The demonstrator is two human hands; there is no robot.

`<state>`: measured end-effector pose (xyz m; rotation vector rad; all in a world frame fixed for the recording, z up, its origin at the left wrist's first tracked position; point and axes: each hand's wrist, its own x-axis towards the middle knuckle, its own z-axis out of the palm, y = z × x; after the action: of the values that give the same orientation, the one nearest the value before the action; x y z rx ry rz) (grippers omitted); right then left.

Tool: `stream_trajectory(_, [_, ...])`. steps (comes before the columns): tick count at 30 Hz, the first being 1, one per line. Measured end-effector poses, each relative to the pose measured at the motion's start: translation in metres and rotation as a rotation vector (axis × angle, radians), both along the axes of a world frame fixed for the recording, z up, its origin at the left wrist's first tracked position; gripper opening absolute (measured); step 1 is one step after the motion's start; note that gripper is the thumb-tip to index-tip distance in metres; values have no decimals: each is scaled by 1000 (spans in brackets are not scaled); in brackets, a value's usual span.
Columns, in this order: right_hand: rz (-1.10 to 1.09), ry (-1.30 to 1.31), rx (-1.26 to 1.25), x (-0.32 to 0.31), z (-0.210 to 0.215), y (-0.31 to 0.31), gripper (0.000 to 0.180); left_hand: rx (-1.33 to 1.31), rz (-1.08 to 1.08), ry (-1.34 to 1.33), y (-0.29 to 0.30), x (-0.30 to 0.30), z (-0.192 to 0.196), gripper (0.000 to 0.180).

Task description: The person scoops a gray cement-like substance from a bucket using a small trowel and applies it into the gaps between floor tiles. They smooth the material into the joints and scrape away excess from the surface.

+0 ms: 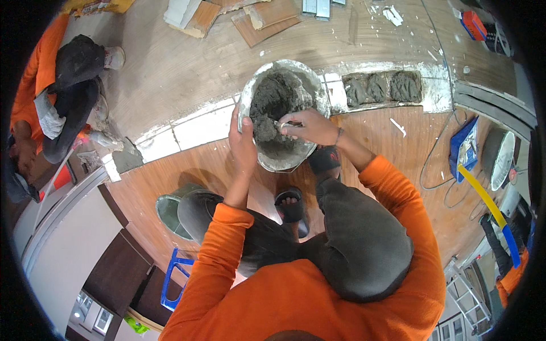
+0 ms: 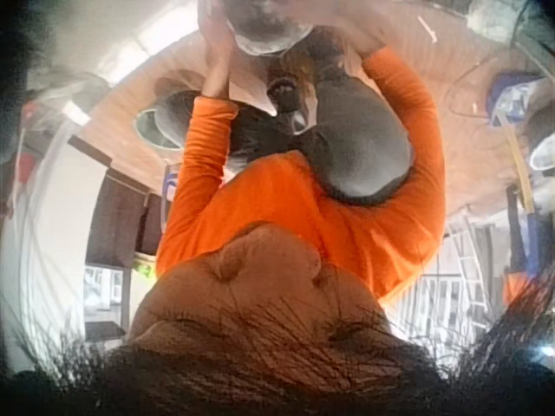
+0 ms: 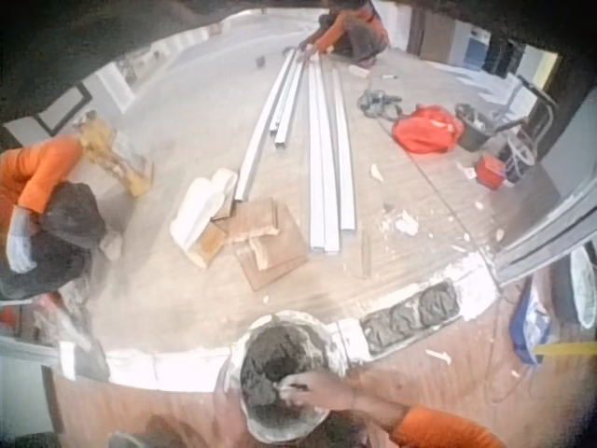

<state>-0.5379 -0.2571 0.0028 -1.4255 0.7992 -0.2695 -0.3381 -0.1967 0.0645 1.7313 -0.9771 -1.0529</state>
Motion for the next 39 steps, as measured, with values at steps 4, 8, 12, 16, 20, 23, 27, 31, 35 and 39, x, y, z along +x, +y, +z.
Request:
stream_trajectory(4, [-42, 42, 276, -29, 24, 3, 30, 37, 68, -46, -5, 9, -6, 64])
stream_trajectory(8, [-209, 21, 262, -54, 38, 15, 32, 59, 170, -101, 0, 36, -44, 66])
stream_trajectory(12, [-440, 79, 195, -91, 44, 31, 35, 89, 212, 72, -5, 16, -20, 63])
stream_trajectory(16, [-784, 183, 10, -141, 15, 60, 32, 57, 181, 61, -15, 2, -5, 64])
stream_trajectory(20, [-985, 486, -337, -171, -6, 62, 32, 76, 189, 45, -15, 1, -6, 67])
stream_trajectory(23, [-980, 719, -623, -180, -34, 55, 31, 81, 185, 10, -14, 2, -9, 69])
stream_trajectory(27, [-890, 799, -609, -193, -62, 55, 31, 103, 208, 15, -14, -2, -6, 72])
stream_trajectory(31, [-998, 815, -648, -178, -51, 53, 28, 136, 216, 6, -13, 0, -1, 74])
stream_trajectory(35, [-762, 915, -487, -178, -50, 60, 29, 154, 176, -47, -11, 7, -8, 72])
stream_trajectory(39, [-777, 931, -523, -194, -61, 63, 28, 124, 110, -8, -19, -7, -1, 66])
